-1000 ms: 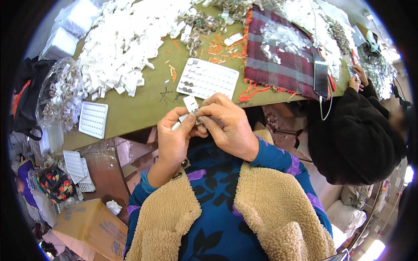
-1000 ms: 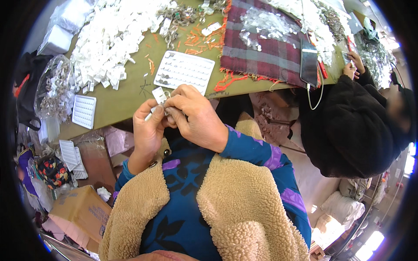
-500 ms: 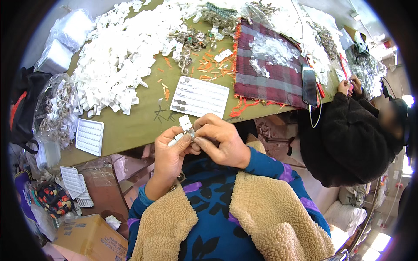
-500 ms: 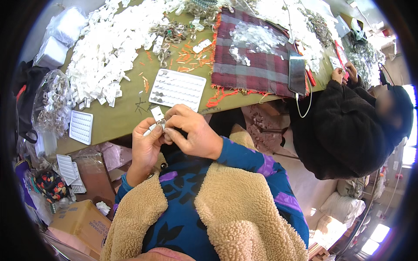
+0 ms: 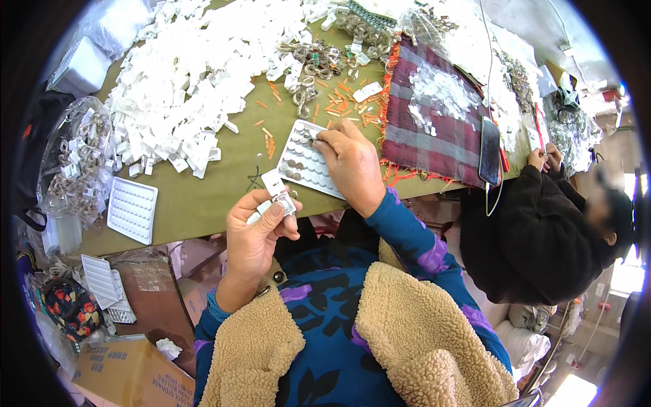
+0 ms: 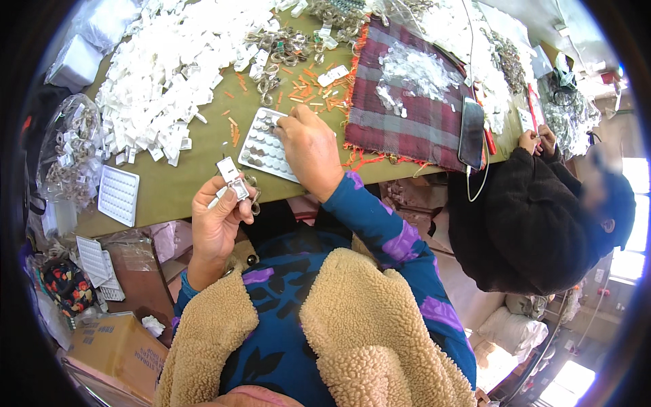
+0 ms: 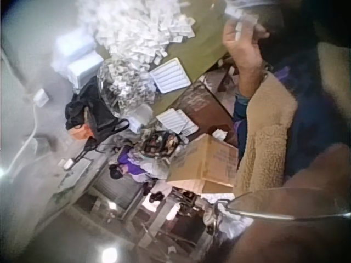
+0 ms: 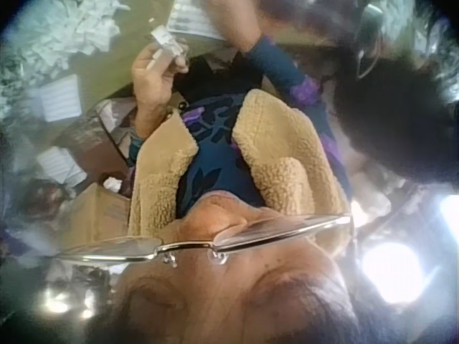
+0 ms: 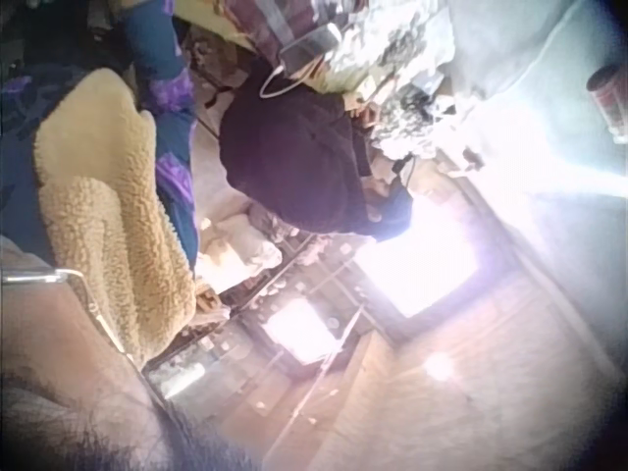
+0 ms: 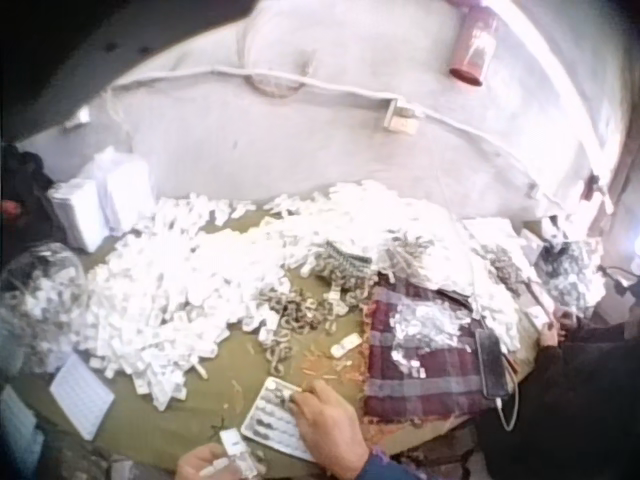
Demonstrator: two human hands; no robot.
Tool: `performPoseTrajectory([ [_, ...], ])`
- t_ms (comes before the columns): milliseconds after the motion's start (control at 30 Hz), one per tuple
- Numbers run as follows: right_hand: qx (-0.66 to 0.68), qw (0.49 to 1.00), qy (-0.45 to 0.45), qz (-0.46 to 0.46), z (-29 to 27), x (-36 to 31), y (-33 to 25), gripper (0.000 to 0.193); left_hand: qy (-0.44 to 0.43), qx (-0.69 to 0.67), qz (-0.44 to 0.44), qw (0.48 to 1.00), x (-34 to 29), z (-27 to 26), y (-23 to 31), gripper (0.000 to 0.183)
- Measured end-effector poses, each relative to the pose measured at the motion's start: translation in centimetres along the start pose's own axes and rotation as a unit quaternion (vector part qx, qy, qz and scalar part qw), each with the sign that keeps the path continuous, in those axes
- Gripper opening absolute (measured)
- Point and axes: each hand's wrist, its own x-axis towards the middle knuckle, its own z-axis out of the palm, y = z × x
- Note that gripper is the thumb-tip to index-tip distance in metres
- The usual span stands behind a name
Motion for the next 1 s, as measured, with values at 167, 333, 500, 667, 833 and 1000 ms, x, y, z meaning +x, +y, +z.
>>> performPoseTrajectory([
  [167,0.072,0.997,-0.027,0.019,-0.8,0.8,0.0,0.011,-0.009,-0.056,-0.014,0.998,0.8,-0.6,0.2,0.026],
  [333,0.028,0.996,-0.03,-0.077,-0.5,2.2,0.1,0.025,-0.01,-0.079,-0.02,0.997,1.2,-0.8,0.3,0.026],
  [500,0.014,0.995,-0.059,-0.079,-0.1,2.6,0.3,0.029,-0.013,-0.087,-0.027,0.996,1.1,-1.0,0.3,0.026],
  [667,0.009,0.997,-0.054,-0.062,-0.3,1.7,0.3,0.027,-0.018,-0.092,-0.023,0.995,1.1,-1.2,0.2,0.026],
  [833,-0.024,0.995,-0.056,-0.08,0.3,0.9,0.3,0.022,-0.014,-0.089,-0.015,0.996,1.2,-1.0,0.1,0.025],
  [1000,-0.003,0.995,-0.064,-0.076,-0.3,1.2,-0.3,0.013,-0.003,-0.121,-0.01,0.993,1.1,-1.0,-0.1,0.023],
])
